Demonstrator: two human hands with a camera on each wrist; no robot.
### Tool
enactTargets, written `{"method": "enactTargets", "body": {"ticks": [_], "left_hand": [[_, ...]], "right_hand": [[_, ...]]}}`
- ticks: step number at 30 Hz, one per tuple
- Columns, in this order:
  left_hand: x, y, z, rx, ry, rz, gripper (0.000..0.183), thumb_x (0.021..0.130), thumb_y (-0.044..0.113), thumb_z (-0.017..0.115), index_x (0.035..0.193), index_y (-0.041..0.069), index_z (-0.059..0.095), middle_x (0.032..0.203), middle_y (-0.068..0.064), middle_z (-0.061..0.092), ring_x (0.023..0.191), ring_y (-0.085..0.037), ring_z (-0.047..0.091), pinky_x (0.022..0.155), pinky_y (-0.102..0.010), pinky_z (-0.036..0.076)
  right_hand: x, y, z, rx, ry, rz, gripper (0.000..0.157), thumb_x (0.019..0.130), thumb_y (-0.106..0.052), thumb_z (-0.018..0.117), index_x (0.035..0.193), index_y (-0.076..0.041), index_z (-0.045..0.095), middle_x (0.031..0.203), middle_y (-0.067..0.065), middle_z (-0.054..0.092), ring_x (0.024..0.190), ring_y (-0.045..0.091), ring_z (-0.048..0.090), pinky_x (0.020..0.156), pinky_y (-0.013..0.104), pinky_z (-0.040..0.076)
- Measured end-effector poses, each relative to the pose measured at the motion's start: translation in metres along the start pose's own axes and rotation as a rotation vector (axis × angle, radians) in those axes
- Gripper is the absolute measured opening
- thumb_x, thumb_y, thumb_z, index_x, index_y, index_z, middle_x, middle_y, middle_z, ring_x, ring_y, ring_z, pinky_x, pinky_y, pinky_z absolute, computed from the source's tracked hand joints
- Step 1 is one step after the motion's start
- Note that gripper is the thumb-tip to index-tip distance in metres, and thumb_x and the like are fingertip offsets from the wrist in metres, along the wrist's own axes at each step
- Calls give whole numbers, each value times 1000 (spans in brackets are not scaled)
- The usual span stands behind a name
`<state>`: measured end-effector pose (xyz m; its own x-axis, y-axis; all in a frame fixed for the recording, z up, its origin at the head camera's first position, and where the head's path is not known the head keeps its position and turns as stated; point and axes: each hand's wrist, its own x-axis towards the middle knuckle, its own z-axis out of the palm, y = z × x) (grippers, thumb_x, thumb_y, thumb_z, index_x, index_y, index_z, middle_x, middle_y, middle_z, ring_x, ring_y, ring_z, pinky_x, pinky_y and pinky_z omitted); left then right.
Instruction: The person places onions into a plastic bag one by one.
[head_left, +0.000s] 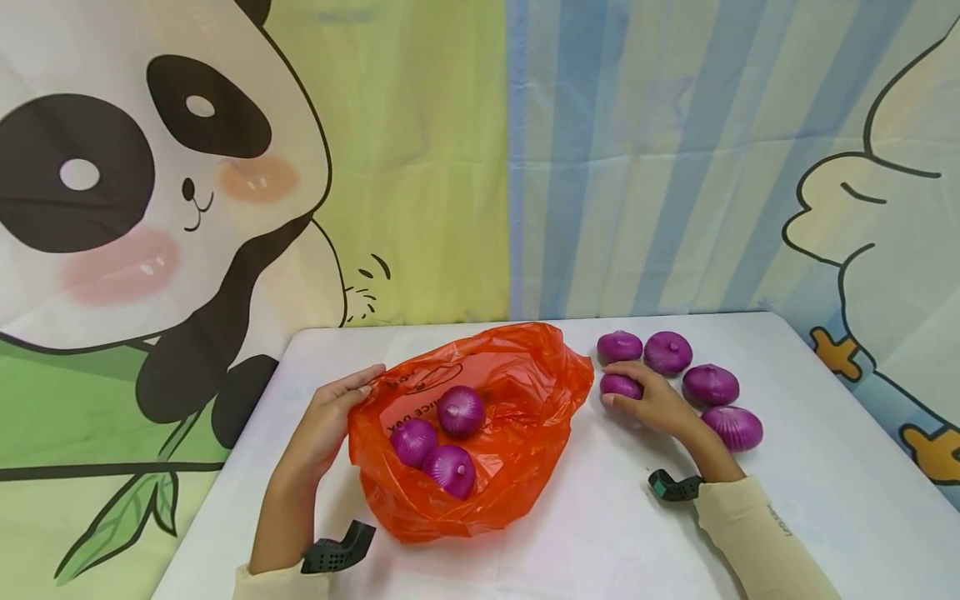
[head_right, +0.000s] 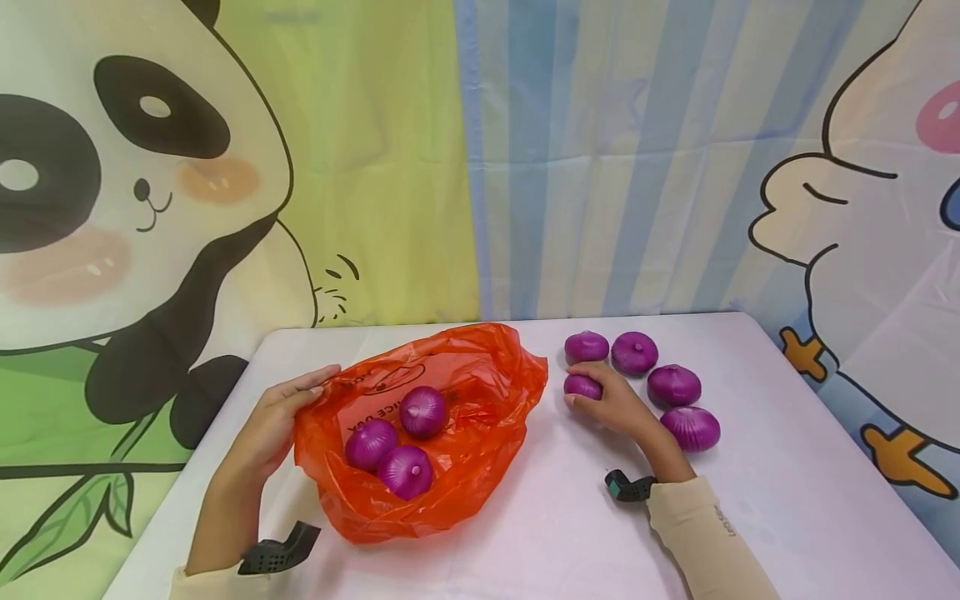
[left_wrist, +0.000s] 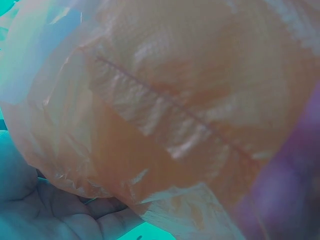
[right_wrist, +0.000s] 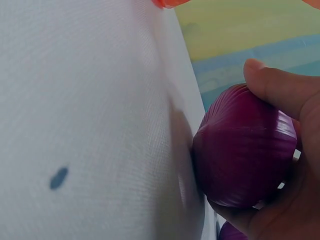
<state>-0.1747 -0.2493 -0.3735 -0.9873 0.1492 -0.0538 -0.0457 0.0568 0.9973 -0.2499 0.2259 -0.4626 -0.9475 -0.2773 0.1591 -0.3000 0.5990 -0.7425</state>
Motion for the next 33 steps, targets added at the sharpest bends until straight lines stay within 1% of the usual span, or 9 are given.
{"method": "enactTargets", "body": {"ticks": [4,8,12,15,25,27,33], "left_hand": [[0,0,0,5,4,0,43,103,8,35,145,-2,42,145,-19,44,126,-32,51,93,-34,49],[0,0,-1,6,6,1,43,103,8,35,145,-2,42,145,-19,44,126,-32,51,92,-32,49],[0,0,0,3,5,0,43,104,9,36,145,-2,42,145,-19,44,126,-31,51,92,-32,50],[0,-1,0,-1,3,0,43,104,9,36,145,-1,42,145,-19,44,126,-31,51,93,-34,49],[1,-1,0,-1,1,7,43,103,8,35,144,-2,43,145,-19,44,126,-30,51,95,-37,46],[1,-1,0,1,3,6,43,103,8,35,144,-3,42,145,-19,43,127,-31,50,96,-39,45],[1,-1,0,4,8,5,43,103,7,35,144,-3,42,145,-19,43,128,-32,49,96,-38,45]], "right_hand": [[0,2,1,-5,0,-7,53,88,-25,73,135,-9,56,138,20,48,123,42,46,96,61,42],[0,2,2,-4,3,-11,52,88,-25,74,134,-9,56,138,20,49,124,42,46,97,61,43],[1,1,2,-5,1,-1,52,88,-26,73,134,-9,56,138,20,49,125,42,44,97,61,42],[1,0,2,-4,-4,3,53,88,-28,72,135,-8,56,138,20,49,125,43,44,97,61,42],[-2,-9,-2,8,-2,10,53,89,-27,72,136,-9,56,139,21,48,124,45,45,96,62,43],[-2,-11,-2,16,-1,3,52,89,-26,72,136,-9,56,139,21,48,123,45,45,95,62,43],[-3,-18,-4,40,-1,-23,52,89,-25,71,136,-11,55,140,20,48,122,46,47,92,60,47]]}}
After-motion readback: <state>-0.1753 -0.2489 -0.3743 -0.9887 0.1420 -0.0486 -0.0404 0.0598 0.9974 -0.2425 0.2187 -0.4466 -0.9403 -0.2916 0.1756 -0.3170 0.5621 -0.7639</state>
